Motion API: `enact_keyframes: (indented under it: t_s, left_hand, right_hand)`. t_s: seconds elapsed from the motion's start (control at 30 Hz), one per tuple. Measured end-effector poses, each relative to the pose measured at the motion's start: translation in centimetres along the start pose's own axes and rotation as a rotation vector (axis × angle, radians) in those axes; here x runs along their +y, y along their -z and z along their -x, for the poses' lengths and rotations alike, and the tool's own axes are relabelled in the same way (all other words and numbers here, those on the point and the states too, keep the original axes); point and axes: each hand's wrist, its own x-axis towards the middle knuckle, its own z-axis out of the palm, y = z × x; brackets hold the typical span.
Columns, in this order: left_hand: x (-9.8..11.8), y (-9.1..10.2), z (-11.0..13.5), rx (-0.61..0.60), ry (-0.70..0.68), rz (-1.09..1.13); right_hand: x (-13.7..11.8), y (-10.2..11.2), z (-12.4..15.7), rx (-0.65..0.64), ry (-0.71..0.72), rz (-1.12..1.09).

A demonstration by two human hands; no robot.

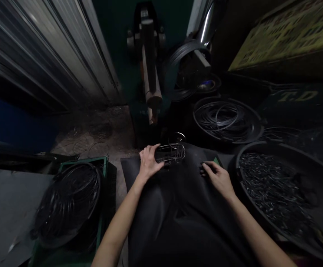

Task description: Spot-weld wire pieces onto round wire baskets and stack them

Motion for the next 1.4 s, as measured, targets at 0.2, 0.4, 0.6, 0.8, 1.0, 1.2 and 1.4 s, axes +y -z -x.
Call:
enact_keyframes:
  t_s: [0.2, 0.4, 0.6, 0.8, 1.0, 1.2, 1.4]
  left_hand:
    - [-1.3, -0.6, -0.4, -0.22, -0.183, 0.01]
    - [-1.1, -0.2, -0.3, -0.185, -0.139, -0.034]
    - [0.0, 0.6, -0.7, -0.15, -0.132, -0.028]
    - [1.5, 1.2, -1.1, -0.097, -0.128, -0.11]
    - [1.7, 1.7, -1.4, -0.075, -0.147, -0.195]
    - [1.8, 2.2, -1.4, -0.105, -0.092, -0.16]
    - [1.7, 2.8, -1.8, -0.095, -0.055, -0.118]
  right_hand:
    - [0.3, -0.3, 1.1, 0.051, -0.113, -0.159]
    - [-0.1, 0.0, 0.9, 0.149, 0.115, 0.204]
    - [-6.5, -2.4, 0.2, -0.049, 0.101, 0.048]
    - [-11.6, -6.0, -2.3, -0.147, 0.172, 0.205]
    - [-12.2, -7.2, -3.4, -0.102, 0.18, 0.166]
    - [-12.1, -8.7, -2.4, -0.097, 0.199, 0.067]
    - [-12.6, -9.8, -1.6, -0.015, 0.378, 0.074]
